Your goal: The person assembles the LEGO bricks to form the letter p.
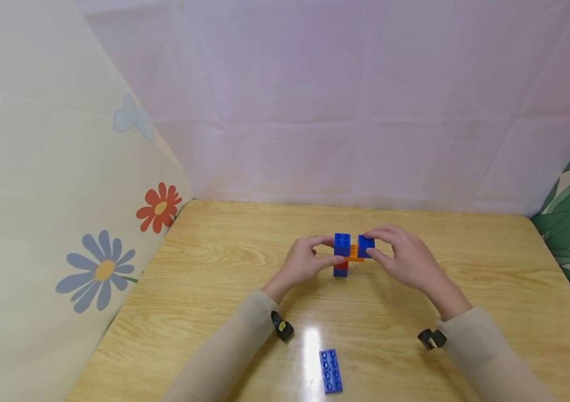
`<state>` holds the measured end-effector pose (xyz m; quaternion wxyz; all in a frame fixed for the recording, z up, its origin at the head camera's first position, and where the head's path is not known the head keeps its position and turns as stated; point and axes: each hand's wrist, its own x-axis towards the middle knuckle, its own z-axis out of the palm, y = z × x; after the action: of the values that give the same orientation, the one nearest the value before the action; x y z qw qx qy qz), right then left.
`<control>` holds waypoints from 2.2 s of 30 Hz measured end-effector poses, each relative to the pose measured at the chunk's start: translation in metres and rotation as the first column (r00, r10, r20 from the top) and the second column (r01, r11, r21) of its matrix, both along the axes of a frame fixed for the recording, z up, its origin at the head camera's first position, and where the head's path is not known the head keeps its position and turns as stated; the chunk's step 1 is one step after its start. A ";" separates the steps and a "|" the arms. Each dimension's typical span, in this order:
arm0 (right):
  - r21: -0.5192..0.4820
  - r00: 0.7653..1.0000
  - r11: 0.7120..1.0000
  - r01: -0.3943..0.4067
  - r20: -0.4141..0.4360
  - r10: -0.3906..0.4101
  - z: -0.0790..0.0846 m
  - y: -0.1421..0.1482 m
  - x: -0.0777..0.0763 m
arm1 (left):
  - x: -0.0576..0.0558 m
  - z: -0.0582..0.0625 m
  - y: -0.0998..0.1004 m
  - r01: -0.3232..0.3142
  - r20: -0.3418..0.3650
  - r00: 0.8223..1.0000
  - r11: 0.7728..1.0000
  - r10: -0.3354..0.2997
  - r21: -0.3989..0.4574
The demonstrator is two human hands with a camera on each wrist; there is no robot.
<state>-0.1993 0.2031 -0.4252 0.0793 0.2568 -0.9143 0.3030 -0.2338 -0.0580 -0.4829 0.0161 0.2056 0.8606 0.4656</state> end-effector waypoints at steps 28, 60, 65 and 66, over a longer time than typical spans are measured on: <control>-0.194 0.880 0.861 -0.469 -0.023 0.474 -0.006 -0.017 0.040 | 0.000 0.000 0.000 -0.002 -0.018 1.000 0.999 0.001 -0.033; -0.060 0.576 0.640 -0.766 0.378 0.724 -0.062 -0.073 0.069 | 0.001 0.001 -0.001 0.001 -0.001 1.000 1.000 -0.001 -0.029; -0.063 0.585 0.653 -0.755 0.384 0.714 -0.064 -0.073 0.069 | 0.000 0.000 -0.001 0.001 0.003 1.000 1.000 -0.001 -0.027; -0.070 0.585 0.655 -0.752 0.387 0.713 -0.064 -0.073 0.069 | 0.000 0.000 -0.001 0.000 0.004 1.000 1.000 0.000 -0.025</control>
<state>-0.1300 0.1301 -0.4894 -0.2449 0.5503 -0.7374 0.3056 -0.2335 -0.0592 -0.4831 0.0206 0.2046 0.8664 0.4551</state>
